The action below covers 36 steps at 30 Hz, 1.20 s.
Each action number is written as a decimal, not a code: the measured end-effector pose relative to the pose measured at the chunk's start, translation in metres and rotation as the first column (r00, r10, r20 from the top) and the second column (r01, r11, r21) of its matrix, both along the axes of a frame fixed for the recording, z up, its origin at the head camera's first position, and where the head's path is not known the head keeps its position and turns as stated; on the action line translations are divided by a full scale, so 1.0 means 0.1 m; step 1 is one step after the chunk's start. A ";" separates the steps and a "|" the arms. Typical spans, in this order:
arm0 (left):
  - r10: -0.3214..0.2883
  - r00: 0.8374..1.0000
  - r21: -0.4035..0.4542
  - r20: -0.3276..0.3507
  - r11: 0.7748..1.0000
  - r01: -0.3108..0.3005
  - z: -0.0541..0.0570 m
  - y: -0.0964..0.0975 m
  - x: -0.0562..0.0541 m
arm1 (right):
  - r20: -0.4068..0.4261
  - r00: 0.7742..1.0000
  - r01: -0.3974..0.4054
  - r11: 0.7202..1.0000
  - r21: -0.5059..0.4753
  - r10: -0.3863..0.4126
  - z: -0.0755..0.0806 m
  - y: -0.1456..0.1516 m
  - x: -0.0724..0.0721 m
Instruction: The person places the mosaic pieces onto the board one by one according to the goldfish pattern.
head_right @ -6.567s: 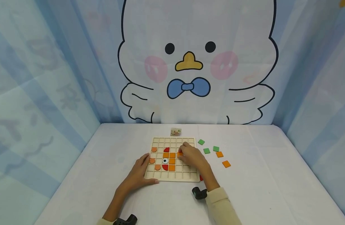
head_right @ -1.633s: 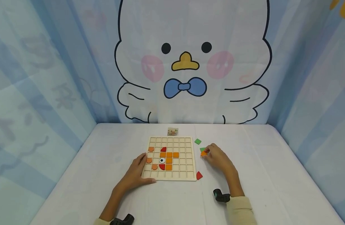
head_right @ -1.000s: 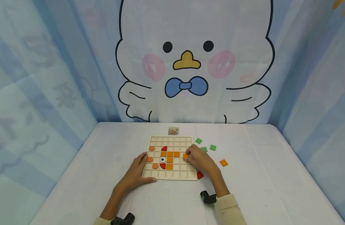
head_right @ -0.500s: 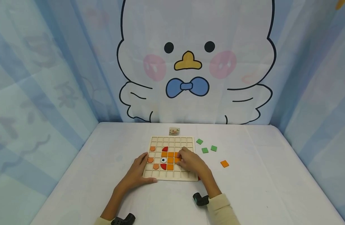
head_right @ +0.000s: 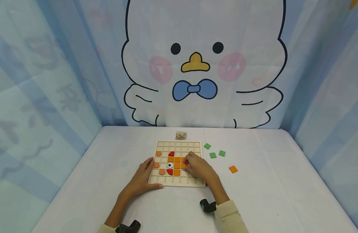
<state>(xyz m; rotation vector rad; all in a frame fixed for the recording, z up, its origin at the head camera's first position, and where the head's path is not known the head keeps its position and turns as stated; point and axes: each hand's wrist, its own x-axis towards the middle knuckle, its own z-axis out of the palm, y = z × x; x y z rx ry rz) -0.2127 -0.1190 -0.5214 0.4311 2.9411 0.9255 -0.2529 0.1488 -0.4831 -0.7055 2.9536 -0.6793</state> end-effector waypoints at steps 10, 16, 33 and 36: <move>-0.004 1.000 0.006 0.004 1.000 0.004 0.02 0.00 0.00 | 0.001 1.000 -0.002 1.000 -0.009 0.002 0.01 0.00 0.00; -0.011 1.000 0.007 0.004 1.000 0.011 0.03 0.00 0.00 | 0.007 1.000 0.011 1.000 -0.004 -0.011 0.01 0.00 -0.01; -0.010 1.000 0.004 -0.015 1.000 0.011 0.00 0.00 -0.02 | -0.003 1.000 0.015 1.000 -0.021 -0.015 0.01 0.02 -0.02; -0.012 1.000 0.002 -0.012 1.000 0.012 0.00 -0.01 -0.02 | 0.004 0.999 0.036 0.999 -0.029 -0.036 0.02 0.07 0.01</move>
